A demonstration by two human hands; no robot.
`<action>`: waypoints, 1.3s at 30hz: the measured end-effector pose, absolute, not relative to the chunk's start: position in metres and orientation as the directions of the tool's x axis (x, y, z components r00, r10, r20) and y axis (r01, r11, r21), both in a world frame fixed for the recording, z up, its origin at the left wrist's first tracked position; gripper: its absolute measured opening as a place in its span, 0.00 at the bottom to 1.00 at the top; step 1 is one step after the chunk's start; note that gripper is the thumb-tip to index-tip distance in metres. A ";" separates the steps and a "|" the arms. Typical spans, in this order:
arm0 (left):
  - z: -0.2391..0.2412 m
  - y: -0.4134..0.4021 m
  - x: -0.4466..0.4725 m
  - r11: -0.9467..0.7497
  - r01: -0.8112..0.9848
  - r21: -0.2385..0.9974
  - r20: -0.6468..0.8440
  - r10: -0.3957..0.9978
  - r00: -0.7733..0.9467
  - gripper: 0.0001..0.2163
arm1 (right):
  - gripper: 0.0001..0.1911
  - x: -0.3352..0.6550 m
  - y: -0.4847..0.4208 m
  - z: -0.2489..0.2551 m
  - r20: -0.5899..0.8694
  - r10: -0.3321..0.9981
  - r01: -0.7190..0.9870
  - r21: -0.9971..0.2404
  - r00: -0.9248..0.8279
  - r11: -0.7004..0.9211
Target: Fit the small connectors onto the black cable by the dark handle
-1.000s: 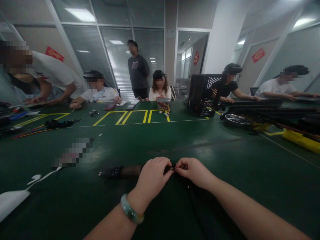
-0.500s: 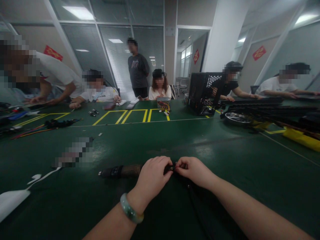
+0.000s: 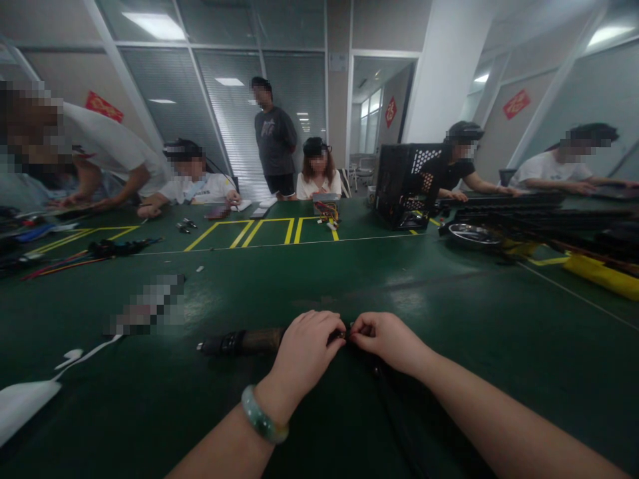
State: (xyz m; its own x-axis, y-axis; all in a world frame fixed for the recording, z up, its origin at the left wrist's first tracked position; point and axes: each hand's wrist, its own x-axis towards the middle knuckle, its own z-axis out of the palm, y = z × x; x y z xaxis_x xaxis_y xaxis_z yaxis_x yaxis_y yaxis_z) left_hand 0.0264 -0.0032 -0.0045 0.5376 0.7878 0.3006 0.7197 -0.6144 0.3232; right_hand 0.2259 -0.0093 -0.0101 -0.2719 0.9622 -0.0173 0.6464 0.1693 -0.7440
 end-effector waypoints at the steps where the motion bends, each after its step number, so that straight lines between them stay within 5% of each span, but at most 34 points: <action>1: -0.004 -0.004 0.027 -0.604 0.727 0.325 0.297 0.796 0.528 0.07 | 0.06 0.226 -0.009 -0.009 -0.021 0.962 0.649 -0.743 -0.271 0.166; 39: 0.001 -0.006 0.025 -0.606 0.713 0.352 0.249 0.795 0.553 0.05 | 0.07 0.227 -0.007 -0.012 -0.015 0.956 0.634 -0.751 -0.293 0.182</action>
State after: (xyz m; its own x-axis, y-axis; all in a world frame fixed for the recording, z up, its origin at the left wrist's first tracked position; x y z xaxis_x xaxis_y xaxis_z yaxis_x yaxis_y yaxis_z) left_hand 0.0253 -0.0061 0.0014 0.5531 0.7951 0.2488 0.7130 -0.6063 0.3523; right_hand 0.2269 -0.0073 -0.0123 -0.2931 0.9560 -0.0154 0.6344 0.1824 -0.7512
